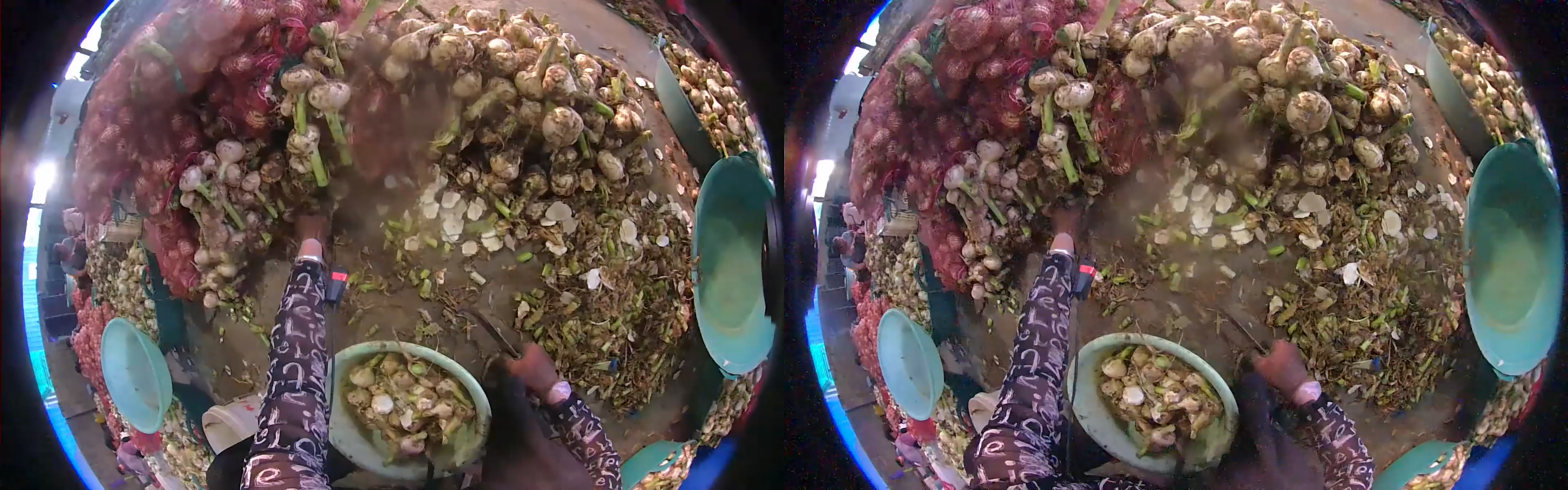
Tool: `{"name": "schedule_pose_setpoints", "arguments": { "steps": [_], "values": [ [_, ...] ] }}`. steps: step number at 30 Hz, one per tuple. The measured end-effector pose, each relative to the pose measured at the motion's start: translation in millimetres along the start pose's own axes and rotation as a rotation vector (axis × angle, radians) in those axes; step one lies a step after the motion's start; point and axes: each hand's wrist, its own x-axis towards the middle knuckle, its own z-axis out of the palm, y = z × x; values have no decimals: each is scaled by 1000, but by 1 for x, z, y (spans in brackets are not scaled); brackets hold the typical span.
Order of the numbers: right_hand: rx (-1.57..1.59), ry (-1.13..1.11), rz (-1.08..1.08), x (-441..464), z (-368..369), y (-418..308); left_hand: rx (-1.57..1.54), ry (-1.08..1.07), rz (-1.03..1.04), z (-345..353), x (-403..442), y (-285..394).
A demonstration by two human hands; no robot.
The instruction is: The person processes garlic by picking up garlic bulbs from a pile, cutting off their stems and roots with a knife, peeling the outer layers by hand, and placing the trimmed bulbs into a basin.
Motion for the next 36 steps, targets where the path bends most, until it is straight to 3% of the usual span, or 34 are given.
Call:
{"name": "schedule_pose_setpoints", "arguments": {
  "steps": [3,5,6,8,10,11,13,15,18,20,21,22,24,26,28,29,31,32,34,35,36],
  "values": [
    [-154,-82,-156,4,3,8,-961,181,28,-17,-63,22],
    [159,109,-113,8,-2,-17,-1149,138,101,-53,-127,48],
    [169,104,-106,9,0,-18,-1180,107,120,-77,-164,63],
    [-93,230,-341,16,2,-18,-1246,47,164,-84,-209,77],
    [150,104,-311,-1,-30,-73,-1707,-307,521,-76,-243,86],
    [160,107,-303,-9,-35,-87,-1698,-318,523,-71,-255,93],
    [33,226,-522,-22,-38,-106,-1527,-114,732,-58,-278,105],
    [-50,230,-575,-31,-36,-117,-1483,-133,719,-29,-295,101],
    [-160,256,-634,-37,-30,-118,-1838,-448,569,-26,-312,101],
    [-95,327,-739,-33,-23,-111,-1164,73,902,28,-298,99],
    [-94,322,-742,-32,-22,-106,-1500,-114,739,-4,-326,108],
    [-107,293,-709,-31,-22,-102,-1856,-249,534,-39,-354,118],
    [-120,264,-684,-20,-24,-91,-956,167,686,-29,-347,121],
    [-360,84,-317,5,-27,-71,-1409,-11,381,-29,-361,133],
    [-218,289,-57,26,-27,-26,-1733,-122,905,-72,-388,140],
    [-223,277,-92,23,-33,-28,-1744,-152,611,-92,-405,145],
    [119,333,-138,-4,-49,-21,-1468,46,597,-81,-381,142],
    [120,364,-129,-8,-52,-18,-1297,105,610,-77,-368,141],
    [-27,196,-80,-13,-41,-18,-1441,140,542,-82,-364,141],
    [169,228,-192,-8,-23,-4,-1578,174,442,-81,-367,139],
    [171,219,-187,-7,-12,0,-1575,168,433,-74,-369,138]
  ]
}}
